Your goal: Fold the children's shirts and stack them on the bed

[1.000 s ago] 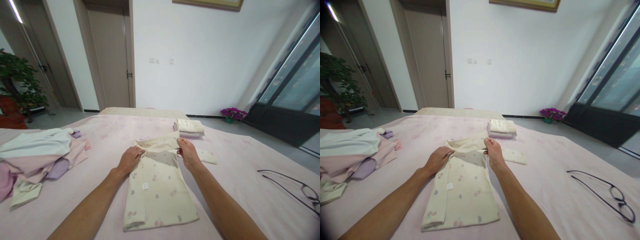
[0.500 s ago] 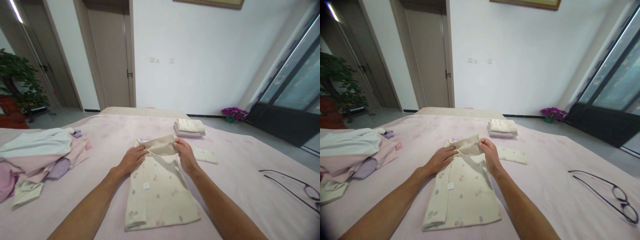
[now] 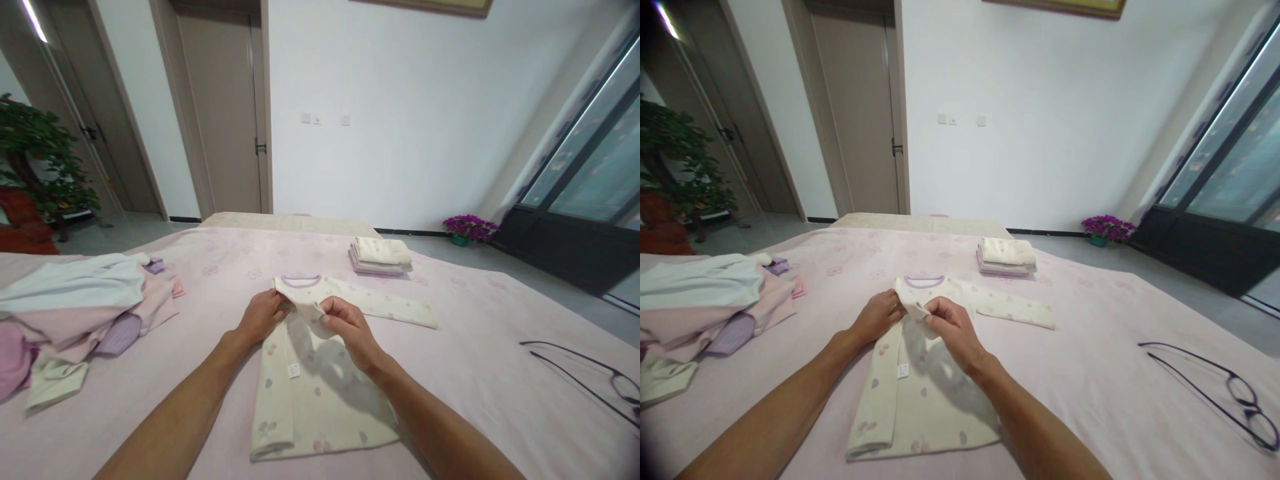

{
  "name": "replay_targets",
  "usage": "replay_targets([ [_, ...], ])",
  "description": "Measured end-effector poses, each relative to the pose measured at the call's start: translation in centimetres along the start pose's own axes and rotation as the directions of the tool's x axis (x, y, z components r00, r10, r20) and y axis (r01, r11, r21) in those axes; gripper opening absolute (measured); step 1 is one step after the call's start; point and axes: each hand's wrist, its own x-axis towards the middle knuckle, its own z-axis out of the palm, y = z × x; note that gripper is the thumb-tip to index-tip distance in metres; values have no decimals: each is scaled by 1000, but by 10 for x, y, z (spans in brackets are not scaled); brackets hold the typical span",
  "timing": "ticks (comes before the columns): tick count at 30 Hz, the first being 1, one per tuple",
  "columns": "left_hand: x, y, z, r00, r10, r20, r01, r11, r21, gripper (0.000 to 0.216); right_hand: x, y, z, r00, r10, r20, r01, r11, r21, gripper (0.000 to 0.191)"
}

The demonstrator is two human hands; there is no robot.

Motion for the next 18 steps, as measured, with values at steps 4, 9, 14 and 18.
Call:
replay_targets([
  [4,0,-1,-4,999,-20,34,19,1000,12,35,-11,-4,13,985,-62,160,105,955,-276,10],
  [9,-4,-6,-2,996,-73,57,74,997,-17,39,-21,8,27,891,-159,425,402,710,-578,12],
  [14,-2,-14,1,994,-95,60,100,991,-88,39,-28,26,33,830,-115,546,517,525,-676,10],
  [18,4,-22,4,984,-172,39,177,967,-181,38,-31,27,34,803,-115,584,565,456,-687,8],
])
